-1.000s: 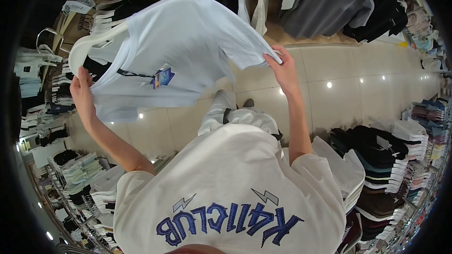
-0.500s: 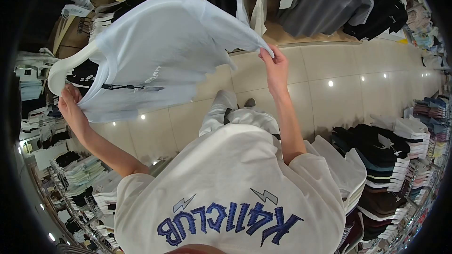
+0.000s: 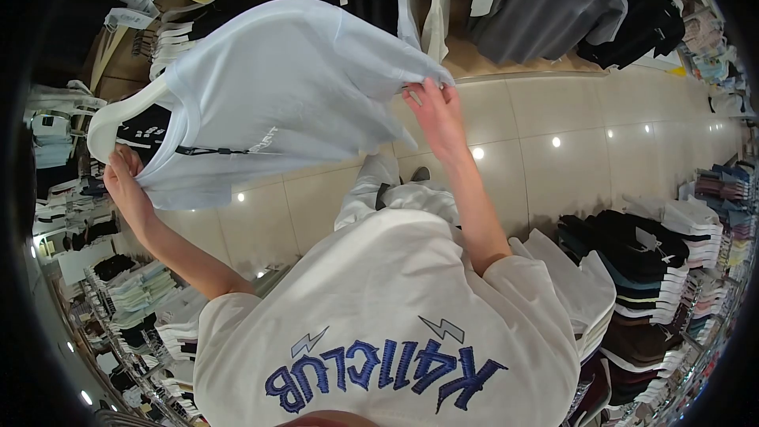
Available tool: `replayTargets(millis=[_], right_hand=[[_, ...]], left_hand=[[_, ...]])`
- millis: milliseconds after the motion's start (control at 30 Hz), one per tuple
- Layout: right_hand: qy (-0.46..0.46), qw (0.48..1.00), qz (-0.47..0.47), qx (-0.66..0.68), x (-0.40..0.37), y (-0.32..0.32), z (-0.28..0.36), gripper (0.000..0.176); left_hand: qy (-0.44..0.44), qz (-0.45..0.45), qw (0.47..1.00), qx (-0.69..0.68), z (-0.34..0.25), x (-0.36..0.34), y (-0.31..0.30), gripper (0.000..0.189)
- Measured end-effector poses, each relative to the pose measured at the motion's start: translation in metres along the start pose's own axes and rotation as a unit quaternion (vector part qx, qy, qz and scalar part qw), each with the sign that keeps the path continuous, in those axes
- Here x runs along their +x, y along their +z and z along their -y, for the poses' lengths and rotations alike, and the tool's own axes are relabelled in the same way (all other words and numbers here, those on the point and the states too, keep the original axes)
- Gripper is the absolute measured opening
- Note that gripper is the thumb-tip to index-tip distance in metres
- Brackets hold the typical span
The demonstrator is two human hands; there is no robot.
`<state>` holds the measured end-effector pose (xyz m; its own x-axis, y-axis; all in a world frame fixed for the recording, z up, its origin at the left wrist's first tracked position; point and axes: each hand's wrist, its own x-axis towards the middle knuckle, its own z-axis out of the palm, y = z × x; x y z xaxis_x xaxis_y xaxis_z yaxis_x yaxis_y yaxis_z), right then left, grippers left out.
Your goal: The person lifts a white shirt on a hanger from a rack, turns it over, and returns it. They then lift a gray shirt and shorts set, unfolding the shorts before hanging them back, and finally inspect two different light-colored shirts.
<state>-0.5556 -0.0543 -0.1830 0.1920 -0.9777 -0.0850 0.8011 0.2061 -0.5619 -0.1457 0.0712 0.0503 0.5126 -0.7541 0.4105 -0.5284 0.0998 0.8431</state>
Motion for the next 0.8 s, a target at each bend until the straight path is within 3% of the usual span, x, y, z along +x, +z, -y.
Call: replayTargets(millis=[67,200,267,400,567,700,767,800], right_hand=[[0.003,0.997,-0.022,-0.074,0.002,-0.001,-0.006,0.027],[0.014,0.998,-0.004,-0.059,0.004,0.000,-0.012,0.035],[0.062,0.998,-0.020,-0.008,-0.001,0.007,-0.008,0.045],[0.040,0.998,-0.048,-0.022,-0.005,0.008,-0.010,0.049],[-0.027,0.963,-0.004,-0.269,-0.012,0.013,-0.022,0.057],[-0.004,0.948,-0.019,-0.317,-0.006,0.020,-0.023,0.068],[-0.160,0.856,-0.046,-0.490,-0.004,0.018,-0.022,0.070],[-0.159,0.856,-0.046,-0.490,-0.004,0.019,-0.018,0.070]], left_hand=[[-0.006,0.013,1.000,0.000,-0.001,0.000,0.001,0.037],[-0.004,0.012,1.000,0.007,-0.001,0.001,0.003,0.037],[-0.022,0.018,1.000,0.000,0.003,0.002,0.003,0.037],[-0.035,0.009,0.999,0.030,0.005,0.001,0.010,0.037],[-0.053,0.005,0.999,-0.006,0.025,-0.004,0.008,0.037],[-0.066,0.016,0.998,0.002,0.034,-0.009,0.014,0.036],[-0.067,0.007,0.998,0.006,0.036,-0.010,0.018,0.036],[-0.067,-0.003,0.998,0.011,0.037,-0.010,0.019,0.036]])
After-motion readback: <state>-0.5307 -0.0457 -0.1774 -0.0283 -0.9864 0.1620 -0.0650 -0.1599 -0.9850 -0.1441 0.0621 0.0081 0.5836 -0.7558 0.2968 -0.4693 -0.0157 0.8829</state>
